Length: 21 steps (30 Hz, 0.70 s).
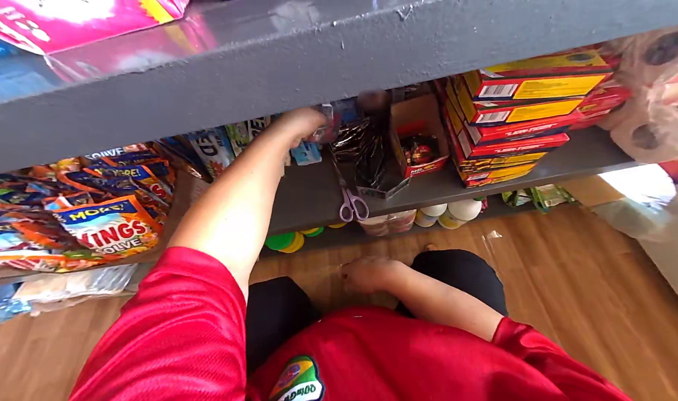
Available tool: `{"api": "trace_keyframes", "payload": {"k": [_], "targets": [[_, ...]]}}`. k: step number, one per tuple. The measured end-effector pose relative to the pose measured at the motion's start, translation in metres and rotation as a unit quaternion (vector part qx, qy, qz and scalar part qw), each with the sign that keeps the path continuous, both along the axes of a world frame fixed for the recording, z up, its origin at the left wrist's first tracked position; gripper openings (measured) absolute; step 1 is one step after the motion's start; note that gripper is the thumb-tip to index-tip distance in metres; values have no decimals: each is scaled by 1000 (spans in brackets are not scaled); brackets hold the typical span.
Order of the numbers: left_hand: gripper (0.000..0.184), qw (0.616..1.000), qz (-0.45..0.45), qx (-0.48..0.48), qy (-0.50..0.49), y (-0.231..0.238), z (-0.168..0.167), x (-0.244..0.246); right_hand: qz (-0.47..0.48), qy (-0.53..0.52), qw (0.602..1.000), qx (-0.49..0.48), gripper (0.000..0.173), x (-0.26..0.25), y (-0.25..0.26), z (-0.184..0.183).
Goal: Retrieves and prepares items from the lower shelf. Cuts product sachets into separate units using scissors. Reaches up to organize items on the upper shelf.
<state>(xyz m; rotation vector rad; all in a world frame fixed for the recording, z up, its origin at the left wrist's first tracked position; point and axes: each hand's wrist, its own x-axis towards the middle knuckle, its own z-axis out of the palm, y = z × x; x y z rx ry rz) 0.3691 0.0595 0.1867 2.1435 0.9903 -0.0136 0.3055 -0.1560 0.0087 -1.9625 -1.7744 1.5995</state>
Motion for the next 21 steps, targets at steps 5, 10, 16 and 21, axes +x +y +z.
{"api": "trace_keyframes", "payload": {"k": [5, 10, 16, 21], "targets": [[30, 962, 27, -90, -257, -6, -12, 18, 17, -6, 1000, 7, 44, -2, 1, 2], [35, 955, -12, -127, -269, -24, -31, 72, 7, 2, 1000, 13, 45, -1, 0, 2], [36, 956, -60, -169, -232, -34, -55, 114, 4, 12, 1000, 22, 45, 5, -5, 2], [38, 973, -95, -130, -165, -43, -60, 131, 5, 25, 999, 21, 45, 6, -6, 4]]}}
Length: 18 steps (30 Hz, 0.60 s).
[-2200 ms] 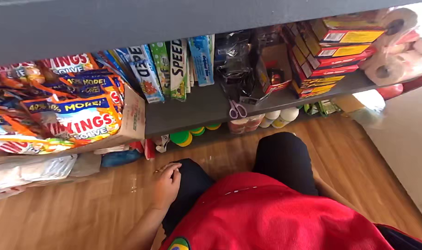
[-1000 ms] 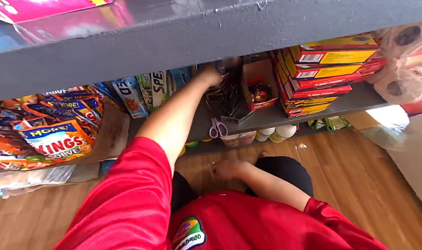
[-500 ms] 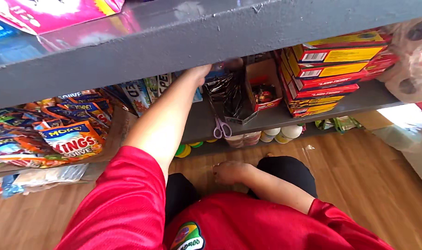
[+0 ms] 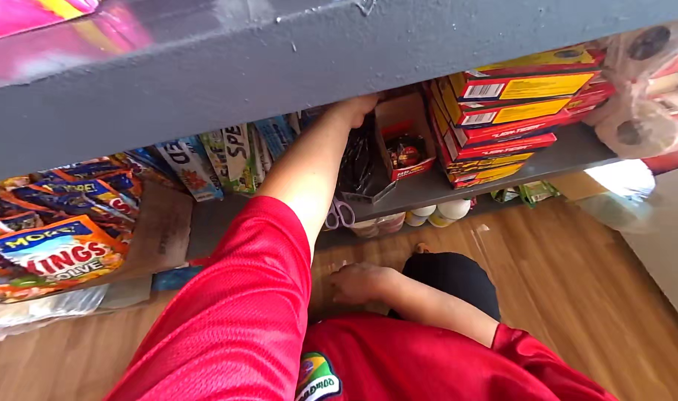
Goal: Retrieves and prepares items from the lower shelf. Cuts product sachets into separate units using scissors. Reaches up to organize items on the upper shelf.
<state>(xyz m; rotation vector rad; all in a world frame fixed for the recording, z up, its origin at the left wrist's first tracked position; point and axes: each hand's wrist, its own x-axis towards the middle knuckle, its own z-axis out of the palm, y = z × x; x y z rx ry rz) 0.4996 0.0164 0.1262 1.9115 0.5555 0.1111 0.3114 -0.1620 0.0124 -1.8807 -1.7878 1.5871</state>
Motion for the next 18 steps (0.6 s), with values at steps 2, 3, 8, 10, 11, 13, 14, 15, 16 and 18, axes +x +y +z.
{"api": "trace_keyframes", "payload": {"k": [2, 3, 8, 10, 11, 13, 14, 15, 16, 18], "targets": [[35, 996, -23, 82, 27, -9, 7, -1, -2, 7, 1000, 4, 45, 1, 0, 0], [33, 994, -19, 106, 34, -12, 10, -2, -1, 8, 1000, 6, 46, 1, 0, 0], [36, 995, 21, 89, 25, -3, 11, -14, -2, 7, 1000, 13, 46, 0, 1, -5], [45, 996, 31, 82, 21, 4, 11, -30, -10, 5, 1000, 14, 46, 1, 0, -5], [46, 994, 25, 102, 24, 5, 13, -42, -12, 4, 1000, 14, 46, 2, 0, -5], [43, 985, -5, 168, 46, 3, 15, -73, -7, 1, 1000, 12, 47, 1, -1, -5], [41, 977, -28, 203, 56, 0, 14, -91, -3, -1, 1000, 11, 47, 1, 0, -5], [39, 969, -57, 235, 55, -8, 11, -109, 1, -4, 1000, 7, 47, 1, 0, -5], [38, 959, -88, 265, 43, -18, 6, -128, 2, -6, 1000, 4, 47, 1, 1, -6], [39, 942, -129, 309, 9, -37, -8, -165, -7, -1, 1000, 9, 44, 0, 4, -4]]}}
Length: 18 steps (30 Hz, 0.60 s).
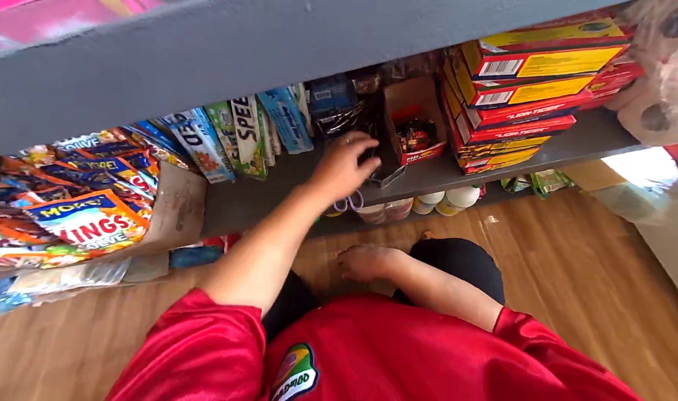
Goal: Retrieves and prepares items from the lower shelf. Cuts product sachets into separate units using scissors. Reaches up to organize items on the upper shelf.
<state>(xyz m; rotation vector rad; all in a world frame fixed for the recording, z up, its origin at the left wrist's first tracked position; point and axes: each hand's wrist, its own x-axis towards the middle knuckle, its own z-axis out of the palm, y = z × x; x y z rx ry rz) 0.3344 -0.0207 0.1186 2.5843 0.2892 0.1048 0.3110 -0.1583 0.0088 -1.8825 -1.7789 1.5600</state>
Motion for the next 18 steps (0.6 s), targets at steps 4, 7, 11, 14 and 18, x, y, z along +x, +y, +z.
{"api": "trace_keyframes", "payload": {"k": [4, 7, 11, 14, 18], "targets": [[33, 991, 15, 26, -134, -16, -32, -61, -168, 11, 936, 310, 27, -9, -10, 9], [28, 978, 52, 12, -200, -9, -37, -99, -304, -86, 737, 597, 15, -7, -7, -3], [25, 975, 99, -16, -198, 0, -36, -147, -336, -199, 784, 483, 25, 5, -5, 14], [23, 974, 126, -47, -183, -2, -42, -171, -318, -223, 862, 325, 37, 5, 2, 30], [21, 972, 113, -80, -191, -12, -51, -187, -311, -270, 856, 312, 35, 11, 12, 33]]}}
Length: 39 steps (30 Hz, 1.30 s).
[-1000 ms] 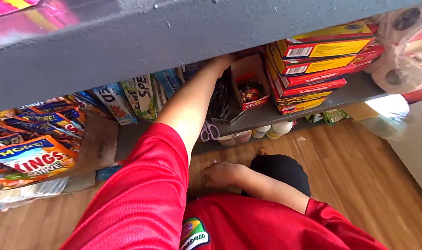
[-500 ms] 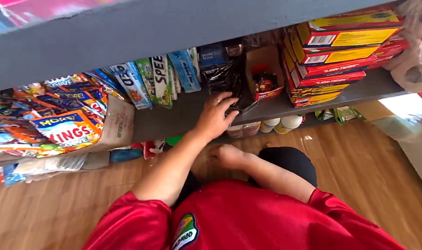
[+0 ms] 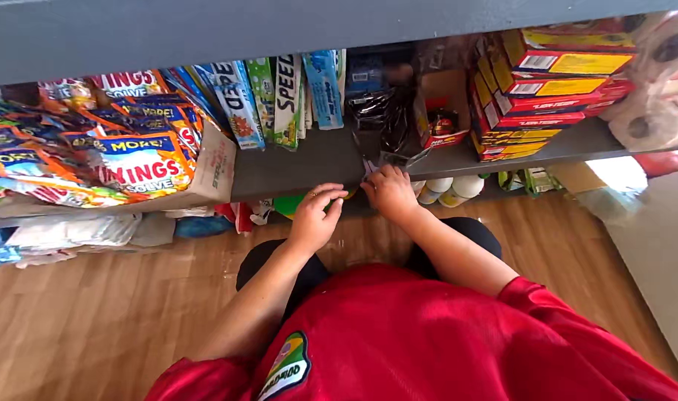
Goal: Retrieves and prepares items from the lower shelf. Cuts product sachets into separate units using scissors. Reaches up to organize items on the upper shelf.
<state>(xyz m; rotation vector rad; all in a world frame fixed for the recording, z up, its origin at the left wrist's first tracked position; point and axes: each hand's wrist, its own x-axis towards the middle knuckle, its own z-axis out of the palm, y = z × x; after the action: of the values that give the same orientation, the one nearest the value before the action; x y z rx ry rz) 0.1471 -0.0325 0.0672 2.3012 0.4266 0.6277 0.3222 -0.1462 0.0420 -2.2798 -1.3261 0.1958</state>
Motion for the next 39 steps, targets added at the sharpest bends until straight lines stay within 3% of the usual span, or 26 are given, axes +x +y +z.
{"api": "trace_keyframes", "payload": {"k": [9, 12, 15, 17, 20, 23, 28, 32, 35, 39], "targets": [[22, 994, -77, 64, -42, -7, 6, 11, -49, 36, 972, -225, 39, 2, 22, 42], [22, 983, -125, 111, -76, -7, 19, 44, -47, 98, 974, -200, 35, 3, 8, 44], [24, 974, -163, 139, -76, -11, 34, 84, -7, 225, 968, -109, 29, -2, -28, 34], [25, 968, -192, 161, -19, -13, 40, 112, 34, 339, 937, -81, 37, -7, -53, 12], [29, 943, -210, 205, 156, -20, 40, 150, 34, 471, 880, -58, 40, -20, -79, -21], [42, 919, -187, 245, 244, -31, 25, 171, 38, 496, 864, -77, 37, -17, -83, -31], [29, 940, -122, 245, 202, -30, 14, 175, 50, 467, 875, -123, 39, -13, -83, -37], [17, 952, -133, 212, 176, -19, 7, 166, 94, 428, 884, -162, 38, -15, -79, -40], [13, 982, -136, 131, 31, -16, 14, 148, 118, 402, 888, -187, 39, -17, -74, -41], [14, 980, -139, -12, -140, 0, 40, 109, 129, 390, 887, -210, 41, -18, -73, -39]]}}
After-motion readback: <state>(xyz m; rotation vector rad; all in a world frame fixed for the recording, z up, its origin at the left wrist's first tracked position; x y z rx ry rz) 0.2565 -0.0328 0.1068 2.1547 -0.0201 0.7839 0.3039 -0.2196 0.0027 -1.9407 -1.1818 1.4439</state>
